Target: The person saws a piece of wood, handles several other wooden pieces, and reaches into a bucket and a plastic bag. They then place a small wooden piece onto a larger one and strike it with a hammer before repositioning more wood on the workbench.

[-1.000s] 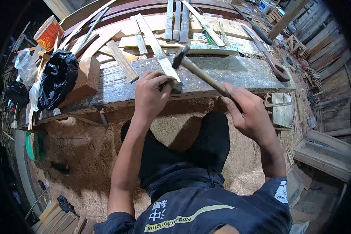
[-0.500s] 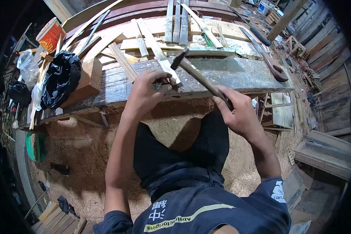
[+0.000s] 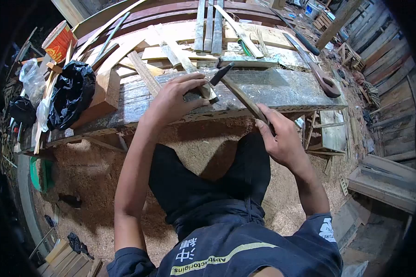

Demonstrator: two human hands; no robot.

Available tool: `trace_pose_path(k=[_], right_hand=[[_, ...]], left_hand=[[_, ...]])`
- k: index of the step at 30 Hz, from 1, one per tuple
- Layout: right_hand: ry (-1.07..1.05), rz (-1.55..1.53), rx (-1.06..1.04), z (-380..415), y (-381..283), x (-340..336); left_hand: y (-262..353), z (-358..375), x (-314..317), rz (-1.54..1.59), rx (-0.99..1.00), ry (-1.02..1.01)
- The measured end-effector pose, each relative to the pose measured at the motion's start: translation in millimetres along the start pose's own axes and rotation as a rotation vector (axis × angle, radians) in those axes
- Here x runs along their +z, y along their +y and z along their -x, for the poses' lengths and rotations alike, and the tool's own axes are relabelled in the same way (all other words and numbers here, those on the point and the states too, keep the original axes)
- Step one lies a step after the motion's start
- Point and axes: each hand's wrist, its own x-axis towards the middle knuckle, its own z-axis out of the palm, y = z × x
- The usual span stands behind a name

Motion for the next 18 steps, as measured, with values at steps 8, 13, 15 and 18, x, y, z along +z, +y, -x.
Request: trace_pose_path(k=[8,13,15,18], right_hand=[[-0.008,0.014,-0.128,-4,1,-4],[-0.078,0.025,-0.056,-1,1,-11],[-0.117,0.029,-0.041,-1,1,-13],[-0.128,0.034,-0.018,-3,-4,-14]], left_hand=[[0,1,1,0.014,-0.026,-0.030],[2,0,1,0.026,-0.056,-0.049],[1,3,2,-0.041,-0.035,-0.031],[4,3,0,-0.004,-0.103,-0.070]])
